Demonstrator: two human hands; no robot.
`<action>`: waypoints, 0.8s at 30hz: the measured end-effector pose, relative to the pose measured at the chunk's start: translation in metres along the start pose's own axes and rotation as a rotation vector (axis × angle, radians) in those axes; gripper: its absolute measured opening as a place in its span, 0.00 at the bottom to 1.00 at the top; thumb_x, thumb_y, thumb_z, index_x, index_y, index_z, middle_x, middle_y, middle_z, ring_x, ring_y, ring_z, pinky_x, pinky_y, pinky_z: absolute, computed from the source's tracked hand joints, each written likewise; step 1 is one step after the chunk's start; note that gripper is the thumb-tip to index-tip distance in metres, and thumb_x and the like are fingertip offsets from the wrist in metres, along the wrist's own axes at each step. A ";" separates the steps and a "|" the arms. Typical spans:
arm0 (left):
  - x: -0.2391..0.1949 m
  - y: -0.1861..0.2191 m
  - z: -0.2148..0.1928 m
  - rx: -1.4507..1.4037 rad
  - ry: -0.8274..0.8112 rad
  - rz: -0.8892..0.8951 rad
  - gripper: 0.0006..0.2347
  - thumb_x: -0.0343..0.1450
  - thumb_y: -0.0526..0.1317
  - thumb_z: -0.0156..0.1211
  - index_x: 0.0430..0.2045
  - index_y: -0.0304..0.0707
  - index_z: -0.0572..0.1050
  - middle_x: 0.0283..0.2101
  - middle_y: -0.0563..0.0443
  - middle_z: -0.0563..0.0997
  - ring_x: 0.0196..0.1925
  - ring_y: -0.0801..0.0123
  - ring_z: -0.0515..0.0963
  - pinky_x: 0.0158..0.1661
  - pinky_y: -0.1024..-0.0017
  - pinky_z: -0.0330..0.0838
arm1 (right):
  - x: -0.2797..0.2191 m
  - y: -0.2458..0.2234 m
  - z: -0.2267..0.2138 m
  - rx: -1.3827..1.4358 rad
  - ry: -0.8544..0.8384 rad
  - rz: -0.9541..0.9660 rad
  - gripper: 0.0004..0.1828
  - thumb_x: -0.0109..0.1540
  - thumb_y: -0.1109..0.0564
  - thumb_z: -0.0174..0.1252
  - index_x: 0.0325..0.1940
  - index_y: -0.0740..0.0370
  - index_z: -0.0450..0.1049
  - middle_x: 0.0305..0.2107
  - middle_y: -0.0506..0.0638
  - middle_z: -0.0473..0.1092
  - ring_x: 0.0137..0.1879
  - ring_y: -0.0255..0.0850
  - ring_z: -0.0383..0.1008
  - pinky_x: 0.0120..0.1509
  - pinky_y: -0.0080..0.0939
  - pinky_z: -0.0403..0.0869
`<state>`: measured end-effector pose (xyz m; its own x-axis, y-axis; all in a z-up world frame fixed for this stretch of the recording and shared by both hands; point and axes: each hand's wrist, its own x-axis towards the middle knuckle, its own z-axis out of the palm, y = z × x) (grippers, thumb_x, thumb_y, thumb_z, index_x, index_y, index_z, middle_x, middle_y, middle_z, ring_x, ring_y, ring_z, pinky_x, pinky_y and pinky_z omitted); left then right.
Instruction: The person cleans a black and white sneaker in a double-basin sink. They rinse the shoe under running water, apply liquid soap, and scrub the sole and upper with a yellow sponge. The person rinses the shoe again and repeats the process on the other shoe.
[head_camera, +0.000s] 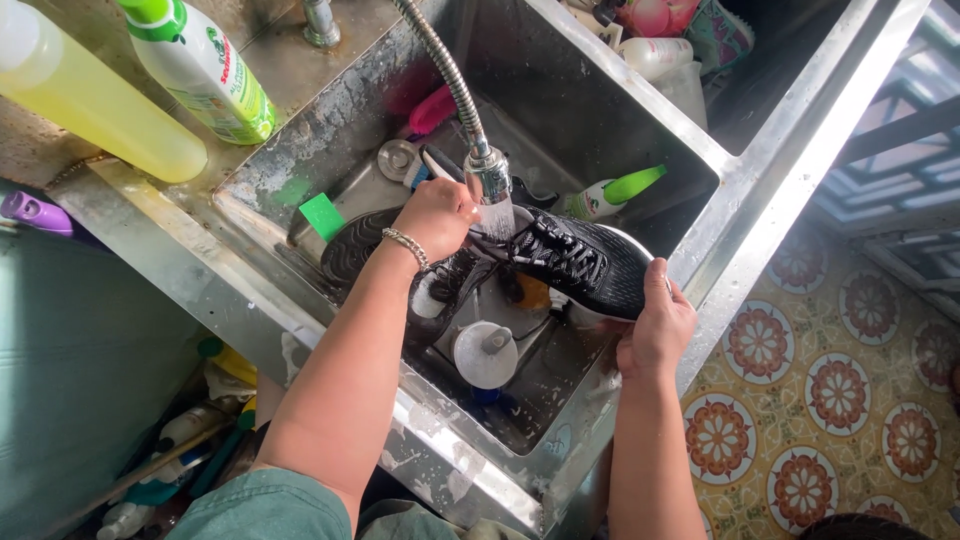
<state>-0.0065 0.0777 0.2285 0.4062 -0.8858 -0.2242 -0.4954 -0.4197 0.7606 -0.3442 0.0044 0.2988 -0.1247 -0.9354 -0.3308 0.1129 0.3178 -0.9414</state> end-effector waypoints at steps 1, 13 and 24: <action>0.004 0.002 0.003 0.002 -0.001 0.001 0.15 0.77 0.44 0.68 0.20 0.39 0.85 0.29 0.40 0.90 0.43 0.42 0.94 0.51 0.52 0.88 | -0.001 -0.002 0.001 0.002 0.001 0.001 0.26 0.80 0.41 0.74 0.51 0.71 0.82 0.31 0.68 0.83 0.28 0.64 0.89 0.21 0.76 0.87; 0.087 -0.027 -0.020 0.215 0.042 -0.017 0.09 0.72 0.49 0.73 0.34 0.46 0.90 0.42 0.40 0.94 0.57 0.40 0.94 0.58 0.42 0.88 | -0.008 0.000 0.001 -0.499 -0.256 -0.908 0.24 0.69 0.66 0.87 0.70 0.61 0.93 0.55 0.67 0.89 0.66 0.59 0.91 0.65 0.61 0.87; 0.141 -0.006 -0.142 1.350 0.213 -0.004 0.24 0.79 0.56 0.62 0.72 0.55 0.82 0.76 0.42 0.83 0.83 0.40 0.68 0.74 0.31 0.53 | -0.003 -0.024 0.020 -0.222 -0.408 -1.452 0.05 0.73 0.67 0.80 0.52 0.74 0.92 0.52 0.75 0.90 0.59 0.76 0.93 0.68 0.70 0.89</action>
<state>0.1633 -0.0163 0.2789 0.4579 -0.8884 -0.0341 -0.8015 -0.3959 -0.4482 -0.3273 -0.0037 0.3235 0.2818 -0.4144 0.8654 -0.0140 -0.9036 -0.4282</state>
